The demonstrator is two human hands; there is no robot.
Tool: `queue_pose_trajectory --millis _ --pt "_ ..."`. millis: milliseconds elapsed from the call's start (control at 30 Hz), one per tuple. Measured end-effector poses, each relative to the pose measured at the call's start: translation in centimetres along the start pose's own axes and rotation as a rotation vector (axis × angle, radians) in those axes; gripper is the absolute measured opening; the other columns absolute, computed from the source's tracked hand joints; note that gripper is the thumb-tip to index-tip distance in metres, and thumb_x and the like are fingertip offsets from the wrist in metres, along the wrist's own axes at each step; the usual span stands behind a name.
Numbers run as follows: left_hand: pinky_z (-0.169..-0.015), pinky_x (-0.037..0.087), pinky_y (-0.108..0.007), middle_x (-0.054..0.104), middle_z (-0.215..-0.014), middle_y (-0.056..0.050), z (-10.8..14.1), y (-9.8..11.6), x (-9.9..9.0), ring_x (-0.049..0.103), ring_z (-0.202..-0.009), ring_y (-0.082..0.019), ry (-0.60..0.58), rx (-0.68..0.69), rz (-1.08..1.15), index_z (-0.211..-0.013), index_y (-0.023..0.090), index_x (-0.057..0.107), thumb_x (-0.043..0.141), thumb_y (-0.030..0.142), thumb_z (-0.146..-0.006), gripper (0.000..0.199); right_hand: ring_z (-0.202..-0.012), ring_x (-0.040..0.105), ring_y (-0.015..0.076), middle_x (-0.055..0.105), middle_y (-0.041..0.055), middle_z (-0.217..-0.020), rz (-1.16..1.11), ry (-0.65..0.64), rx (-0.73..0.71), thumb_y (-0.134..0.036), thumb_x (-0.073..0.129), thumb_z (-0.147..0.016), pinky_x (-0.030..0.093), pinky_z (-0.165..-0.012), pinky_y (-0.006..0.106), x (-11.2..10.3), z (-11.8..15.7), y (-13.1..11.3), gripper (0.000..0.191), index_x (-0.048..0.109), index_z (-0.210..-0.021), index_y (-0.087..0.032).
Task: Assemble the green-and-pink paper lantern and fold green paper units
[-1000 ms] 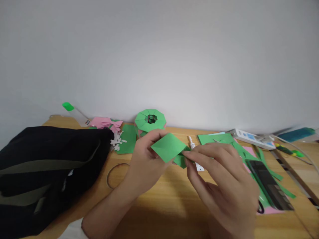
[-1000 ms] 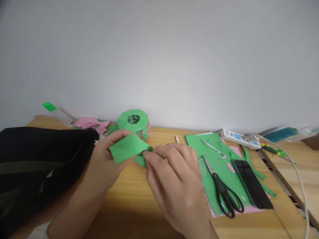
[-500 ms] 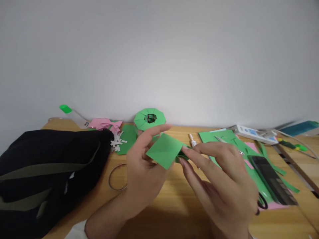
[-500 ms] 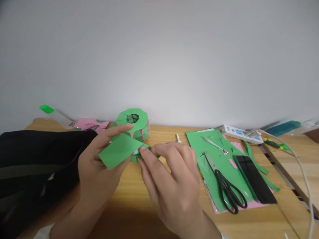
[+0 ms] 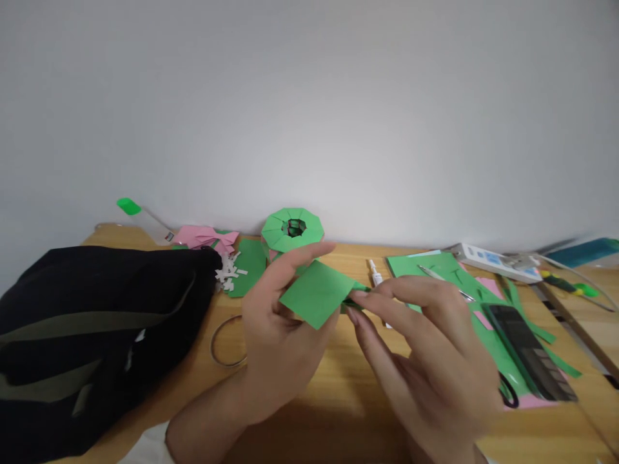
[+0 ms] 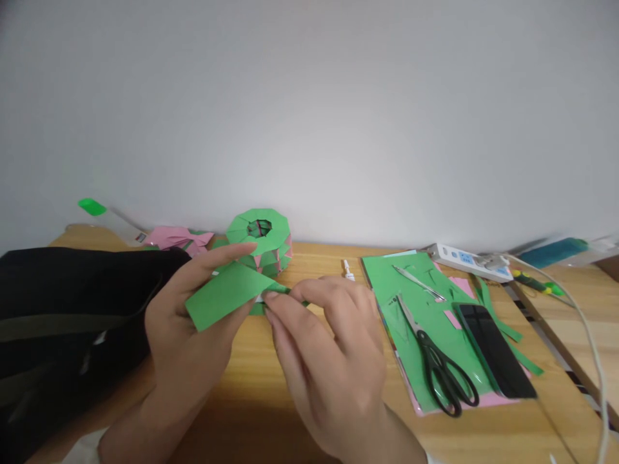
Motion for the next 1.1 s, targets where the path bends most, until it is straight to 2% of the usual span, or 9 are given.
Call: queue_pose_trajectory --millis 67,233,300,500,767,1100 --pt "-0.050 0.051 -0.016 0.071 -0.088 0.002 0.00 0.05 -0.06 0.060 -0.060 -0.008 -0.004 0.008 0.021 -0.103 0.023 0.069 0.066 0.005 -0.069 0.039 -0.084 0.058 0.0161 0.063 0.0048 -0.087 -0.002 0.002 -0.006 -0.004 0.066 -0.078 0.042 -0.075 0.033 -0.02 -0.05 -0.07 0.014 0.066 -0.088 -0.015" --pt "-0.056 0.052 -0.015 0.071 -0.095 0.002 0.04 0.09 -0.11 0.062 -0.067 -0.008 0.003 0.029 0.033 -0.107 0.024 0.069 0.067 0.004 -0.069 0.043 -0.083 0.059 0.0163 0.064 0.0053 -0.087 0.025 0.014 -0.025 -0.005 0.066 -0.079 0.043 -0.075 0.034 -0.04 -0.06 -0.23 0.021 0.065 -0.099 -0.013" --pt "-0.056 0.052 -0.015 0.071 -0.098 0.002 0.02 0.16 -0.06 0.061 -0.067 -0.008 0.007 0.044 0.032 -0.107 0.024 0.069 0.066 0.002 -0.067 0.045 -0.084 0.059 0.0166 0.064 0.0052 -0.088 0.026 0.015 -0.025 -0.005 0.066 -0.078 0.044 -0.075 0.034 0.04 -0.05 -0.19 0.021 0.066 -0.098 -0.013" --pt "-0.048 0.048 -0.015 0.069 -0.080 0.004 0.08 0.07 0.12 0.053 -0.055 -0.006 -0.003 0.028 0.028 -0.106 0.025 0.068 0.067 0.002 -0.067 0.046 -0.081 0.059 0.0165 0.064 0.0044 -0.085 0.008 0.047 -0.007 -0.003 0.068 -0.076 0.045 -0.072 0.034 -0.07 0.08 0.16 0.021 0.068 -0.093 -0.015" --pt "-0.046 0.047 -0.018 0.068 -0.080 0.002 0.25 -0.13 0.13 0.053 -0.054 -0.008 -0.031 -0.017 0.081 -0.107 0.025 0.068 0.067 0.005 -0.069 0.043 -0.078 0.060 0.0176 0.066 0.0020 -0.081 0.037 0.085 -0.024 -0.004 0.069 -0.075 0.046 -0.073 0.037 -0.47 0.28 0.04 0.023 0.069 -0.091 -0.020" --pt "-0.041 0.043 -0.016 0.066 -0.073 0.003 0.27 0.43 0.18 0.048 -0.049 -0.006 -0.027 0.080 0.043 -0.112 0.024 0.066 0.066 0.004 -0.069 0.047 -0.081 0.061 0.0186 0.068 0.0033 -0.084 0.061 0.086 -0.036 -0.006 0.070 -0.075 0.047 -0.075 0.039 -0.53 0.46 -0.05 0.023 0.069 -0.095 -0.018"
Point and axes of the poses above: each hand's wrist, its own z-axis away from the middle knuckle, its own x-axis out of the palm, y = z × x, the point moved 6 cm from there along -z, towards the middle knuckle
